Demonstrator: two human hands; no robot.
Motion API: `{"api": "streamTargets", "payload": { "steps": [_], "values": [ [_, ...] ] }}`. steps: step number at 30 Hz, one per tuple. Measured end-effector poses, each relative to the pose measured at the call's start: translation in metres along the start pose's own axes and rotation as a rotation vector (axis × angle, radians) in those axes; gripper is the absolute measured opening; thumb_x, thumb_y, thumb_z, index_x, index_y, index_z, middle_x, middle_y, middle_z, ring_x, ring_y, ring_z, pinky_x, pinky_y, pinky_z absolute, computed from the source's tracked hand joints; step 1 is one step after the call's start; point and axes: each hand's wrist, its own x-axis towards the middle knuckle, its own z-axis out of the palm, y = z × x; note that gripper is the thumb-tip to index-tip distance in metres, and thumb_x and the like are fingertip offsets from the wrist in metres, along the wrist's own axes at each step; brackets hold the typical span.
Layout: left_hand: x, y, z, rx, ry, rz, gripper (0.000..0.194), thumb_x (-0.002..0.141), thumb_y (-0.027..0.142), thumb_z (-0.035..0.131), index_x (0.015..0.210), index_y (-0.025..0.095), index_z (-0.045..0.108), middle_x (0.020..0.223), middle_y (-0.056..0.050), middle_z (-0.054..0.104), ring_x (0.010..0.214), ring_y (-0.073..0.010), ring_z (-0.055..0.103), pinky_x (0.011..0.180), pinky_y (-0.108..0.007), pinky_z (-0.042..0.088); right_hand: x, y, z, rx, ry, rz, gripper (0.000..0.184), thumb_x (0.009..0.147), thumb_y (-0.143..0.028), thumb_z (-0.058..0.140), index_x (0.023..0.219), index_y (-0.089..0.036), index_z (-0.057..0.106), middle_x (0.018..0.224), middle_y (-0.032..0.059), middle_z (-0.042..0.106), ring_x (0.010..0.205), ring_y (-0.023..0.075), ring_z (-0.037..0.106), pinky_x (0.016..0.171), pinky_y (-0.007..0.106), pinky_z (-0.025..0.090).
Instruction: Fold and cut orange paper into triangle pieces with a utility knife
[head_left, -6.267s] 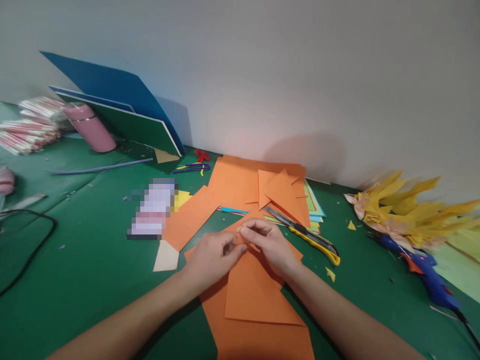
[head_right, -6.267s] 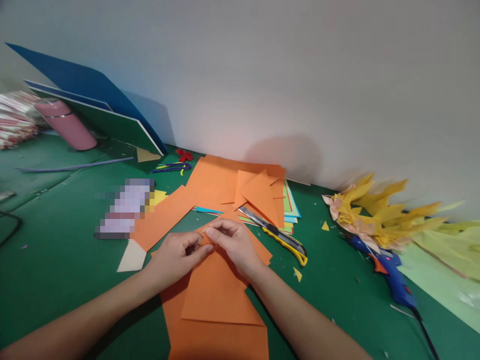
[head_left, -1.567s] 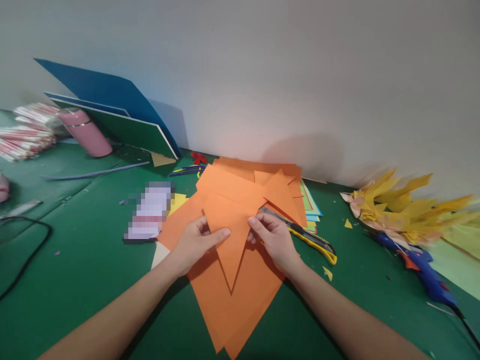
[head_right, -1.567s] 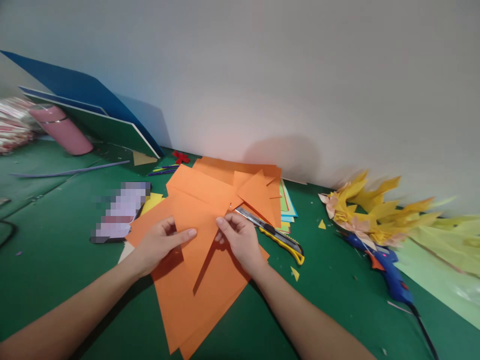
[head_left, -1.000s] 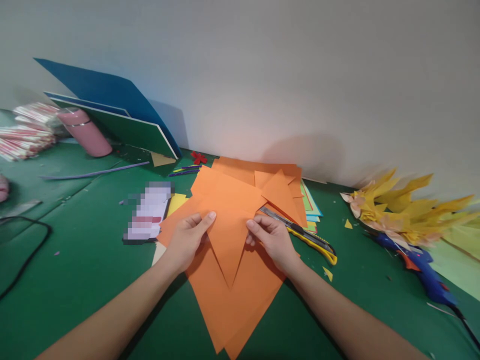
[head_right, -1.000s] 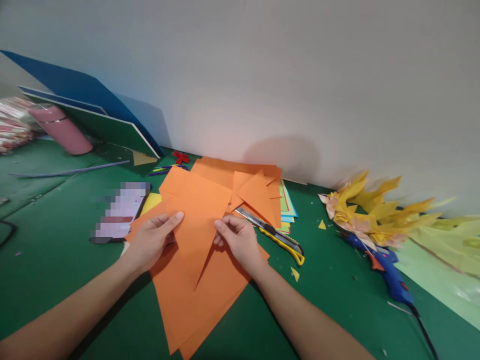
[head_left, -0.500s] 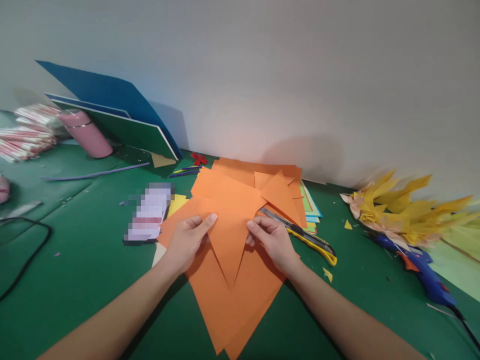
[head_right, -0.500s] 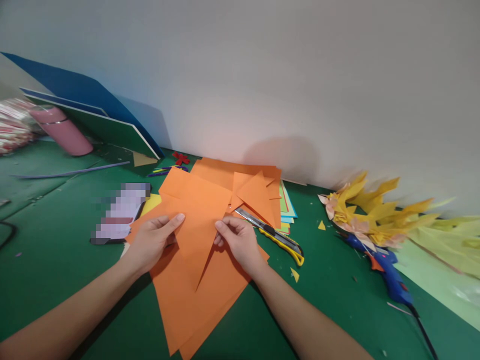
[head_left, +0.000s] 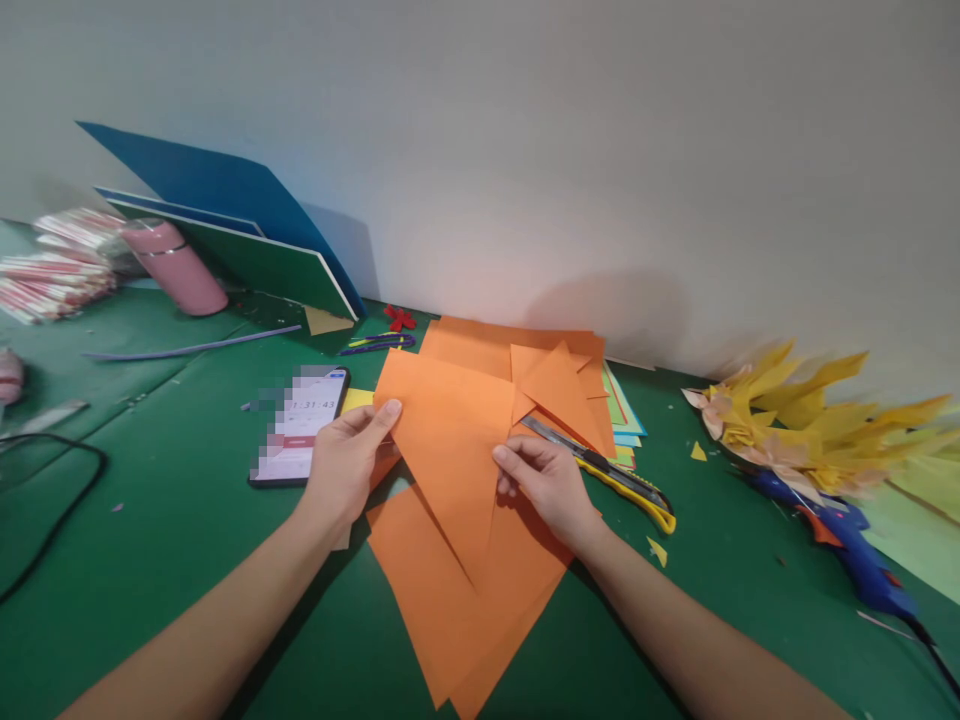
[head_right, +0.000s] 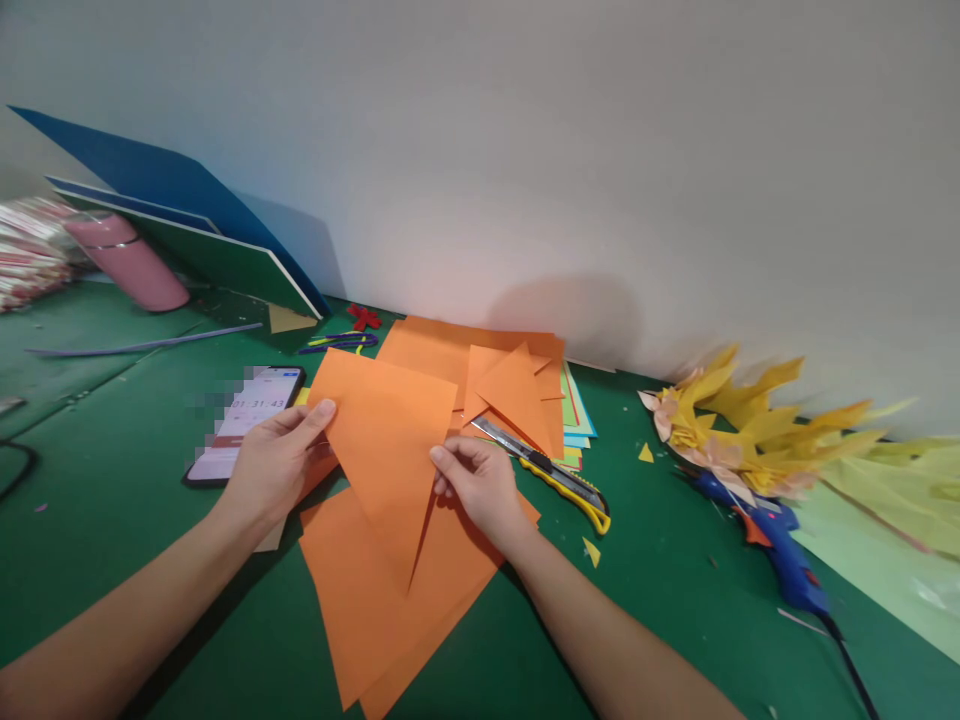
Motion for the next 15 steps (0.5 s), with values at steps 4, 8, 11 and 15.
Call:
{"api": "streamTargets", "payload": {
  "steps": [4, 8, 11, 15],
  "values": [
    [-0.001, 0.002, 0.001, 0.049, 0.022, 0.058, 0.036, 0.048, 0.036, 0.088, 0.051, 0.015, 0.06, 0.045, 0.005, 0.052, 0.04, -0.0059, 0.044, 0.038, -0.019, 0.032, 0.001, -0.005, -0.005, -0.015, 0.098, -0.07, 0.033, 0.066, -0.048, 0.073, 0.054, -0.02, 0.061, 0.042, -0.0024, 0.054, 0.04, 0.0108, 0.047, 0.045, 0.026, 0.04],
    [-0.004, 0.002, 0.003, 0.001, -0.046, 0.056, 0.038, 0.048, 0.033, 0.089, 0.049, 0.016, 0.055, 0.043, 0.007, 0.047, 0.04, -0.0047, 0.041, 0.041, -0.019, 0.034, 0.002, -0.011, -0.008, -0.011, 0.158, -0.105, 0.028, 0.064, -0.045, 0.074, 0.059, -0.02, 0.065, 0.042, -0.0039, 0.051, 0.041, 0.0104, 0.045, 0.045, 0.026, 0.04],
    [-0.005, 0.0, 0.002, -0.001, -0.054, -0.007, 0.042, 0.046, 0.035, 0.09, 0.051, 0.016, 0.054, 0.044, 0.007, 0.048, 0.039, -0.0041, 0.041, 0.041, -0.017, 0.034, 0.004, -0.012, -0.009, -0.027, 0.187, -0.123, 0.029, 0.063, -0.046, 0.073, 0.059, -0.019, 0.065, 0.042, -0.0052, 0.048, 0.038, 0.0088, 0.041, 0.041, 0.024, 0.037],
    [-0.006, -0.001, 0.002, -0.045, -0.078, -0.037, 0.039, 0.053, 0.041, 0.087, 0.064, 0.016, 0.06, 0.049, 0.005, 0.055, 0.044, -0.0071, 0.051, 0.042, -0.016, 0.039, 0.002, -0.013, -0.011, -0.103, 0.271, -0.204, 0.023, 0.067, -0.04, 0.07, 0.063, -0.017, 0.068, 0.038, -0.0081, 0.042, 0.031, 0.0062, 0.034, 0.033, 0.022, 0.031]
  ]
}}
